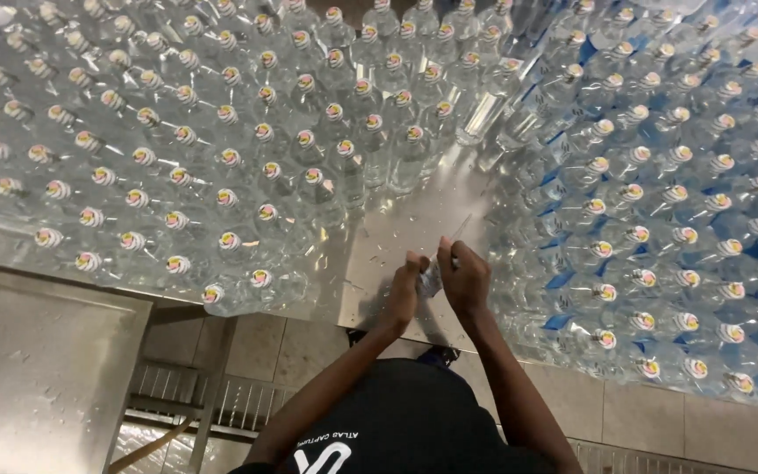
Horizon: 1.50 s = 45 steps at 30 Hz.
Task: The person repeatedly picks up clear plastic bottles from a stainless steel table, applies a blue and white label to each bottle, and places the labeled bottle back on the table. The process is repeated for multiple bottles in a continuous sequence.
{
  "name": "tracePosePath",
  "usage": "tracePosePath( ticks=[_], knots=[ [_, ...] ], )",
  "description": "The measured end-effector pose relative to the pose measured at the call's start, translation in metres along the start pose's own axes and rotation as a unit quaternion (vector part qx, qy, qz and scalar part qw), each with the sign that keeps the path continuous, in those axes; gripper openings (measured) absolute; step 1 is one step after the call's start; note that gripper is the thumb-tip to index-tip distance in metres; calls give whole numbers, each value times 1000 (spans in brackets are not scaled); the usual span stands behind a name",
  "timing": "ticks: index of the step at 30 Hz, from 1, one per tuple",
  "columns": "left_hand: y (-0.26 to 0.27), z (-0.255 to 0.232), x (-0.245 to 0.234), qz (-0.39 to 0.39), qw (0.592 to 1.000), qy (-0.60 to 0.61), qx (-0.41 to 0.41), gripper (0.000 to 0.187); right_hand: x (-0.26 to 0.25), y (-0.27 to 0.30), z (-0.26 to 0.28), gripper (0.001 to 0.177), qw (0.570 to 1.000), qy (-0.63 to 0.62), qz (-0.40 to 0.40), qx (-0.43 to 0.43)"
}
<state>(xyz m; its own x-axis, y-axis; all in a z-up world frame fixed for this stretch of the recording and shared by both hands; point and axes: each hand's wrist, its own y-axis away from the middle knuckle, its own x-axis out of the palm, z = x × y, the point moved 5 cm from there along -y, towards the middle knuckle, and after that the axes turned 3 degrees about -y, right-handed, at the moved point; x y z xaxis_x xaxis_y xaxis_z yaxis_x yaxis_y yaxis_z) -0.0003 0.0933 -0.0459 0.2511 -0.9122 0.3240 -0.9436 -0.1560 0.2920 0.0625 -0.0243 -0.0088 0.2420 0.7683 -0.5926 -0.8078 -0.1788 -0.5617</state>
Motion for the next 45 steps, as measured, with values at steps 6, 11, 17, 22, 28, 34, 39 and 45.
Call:
tracePosePath(
  ticks=[6, 11, 17, 22, 28, 34, 39, 45],
  knots=[
    [35, -31, -78, -86, 994, -57, 34, 34, 71, -7, 12, 51, 936, -141, 243, 210],
    [49, -29, -118, -175, 984, -4, -12, 41, 123, -71, -22, 74, 958, -175, 98, 204],
    [58, -22, -125, -206, 978, 34, -9, 36, 164, -97, -30, 105, 946, -141, 68, 284],
    [55, -8, -123, -202, 978, 18, -40, 40, 132, -85, -23, 95, 947, -96, 83, 294],
    [34, 6, -109, -166, 985, -13, -38, 50, 70, -36, -5, 101, 935, -120, 140, 303],
    [40, -43, -63, -103, 991, -78, 17, 71, 14, 16, -16, 104, 933, -102, 216, 270],
    [40, -61, -20, 0, 970, -196, 142, 59, -37, 42, -1, 71, 816, -304, 275, 406],
    [50, -68, 11, 97, 929, -265, 238, 64, -22, 68, -40, 12, 729, -489, 194, 439]
  ],
)
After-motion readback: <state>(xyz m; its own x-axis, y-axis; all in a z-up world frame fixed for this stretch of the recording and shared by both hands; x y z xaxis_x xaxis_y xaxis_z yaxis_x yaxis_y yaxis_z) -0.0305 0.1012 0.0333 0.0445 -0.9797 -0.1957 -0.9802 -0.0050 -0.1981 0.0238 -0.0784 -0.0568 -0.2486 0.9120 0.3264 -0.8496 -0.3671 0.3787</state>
